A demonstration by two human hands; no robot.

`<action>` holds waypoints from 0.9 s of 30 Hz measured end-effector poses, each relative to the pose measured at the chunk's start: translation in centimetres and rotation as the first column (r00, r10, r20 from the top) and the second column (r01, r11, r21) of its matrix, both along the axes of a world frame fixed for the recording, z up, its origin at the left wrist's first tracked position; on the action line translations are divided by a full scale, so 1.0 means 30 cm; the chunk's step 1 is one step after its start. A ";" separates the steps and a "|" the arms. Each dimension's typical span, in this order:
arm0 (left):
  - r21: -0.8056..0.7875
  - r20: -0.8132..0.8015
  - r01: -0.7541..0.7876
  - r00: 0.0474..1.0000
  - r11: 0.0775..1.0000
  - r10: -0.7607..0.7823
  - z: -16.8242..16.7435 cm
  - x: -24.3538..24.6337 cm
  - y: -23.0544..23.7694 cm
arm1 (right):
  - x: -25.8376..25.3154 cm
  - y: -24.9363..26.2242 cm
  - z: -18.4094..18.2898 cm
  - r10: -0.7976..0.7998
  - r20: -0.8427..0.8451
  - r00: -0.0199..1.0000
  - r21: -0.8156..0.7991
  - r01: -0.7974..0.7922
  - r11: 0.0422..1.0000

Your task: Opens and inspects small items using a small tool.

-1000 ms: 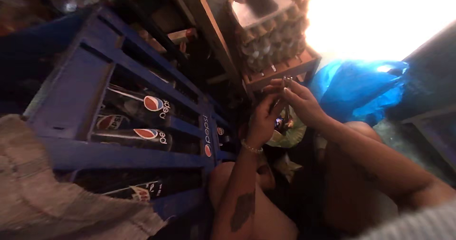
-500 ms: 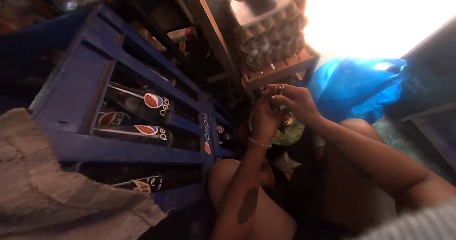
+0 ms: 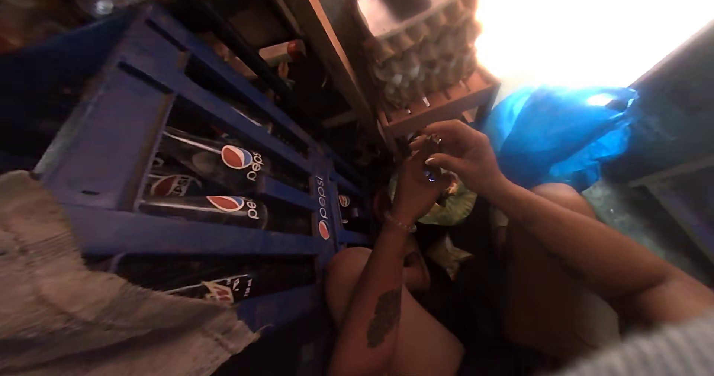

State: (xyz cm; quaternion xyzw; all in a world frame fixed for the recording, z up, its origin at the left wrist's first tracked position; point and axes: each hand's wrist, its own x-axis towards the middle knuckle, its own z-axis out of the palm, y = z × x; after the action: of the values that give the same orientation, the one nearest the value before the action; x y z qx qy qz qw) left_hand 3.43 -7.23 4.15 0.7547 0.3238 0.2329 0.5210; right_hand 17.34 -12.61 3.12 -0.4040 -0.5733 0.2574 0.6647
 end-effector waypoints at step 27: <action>0.145 -0.053 -0.031 0.998 0.989 0.039 -0.001 -0.001 -0.002 | 0.014 0.007 -0.006 0.165 -0.183 0.969 0.070 -0.155 0.985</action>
State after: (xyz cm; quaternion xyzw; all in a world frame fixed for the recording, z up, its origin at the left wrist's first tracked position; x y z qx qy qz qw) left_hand 3.41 -7.28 4.12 0.7906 0.3339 0.2437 0.4518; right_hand 17.75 -12.40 2.93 -0.3116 -0.5454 0.3313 0.7040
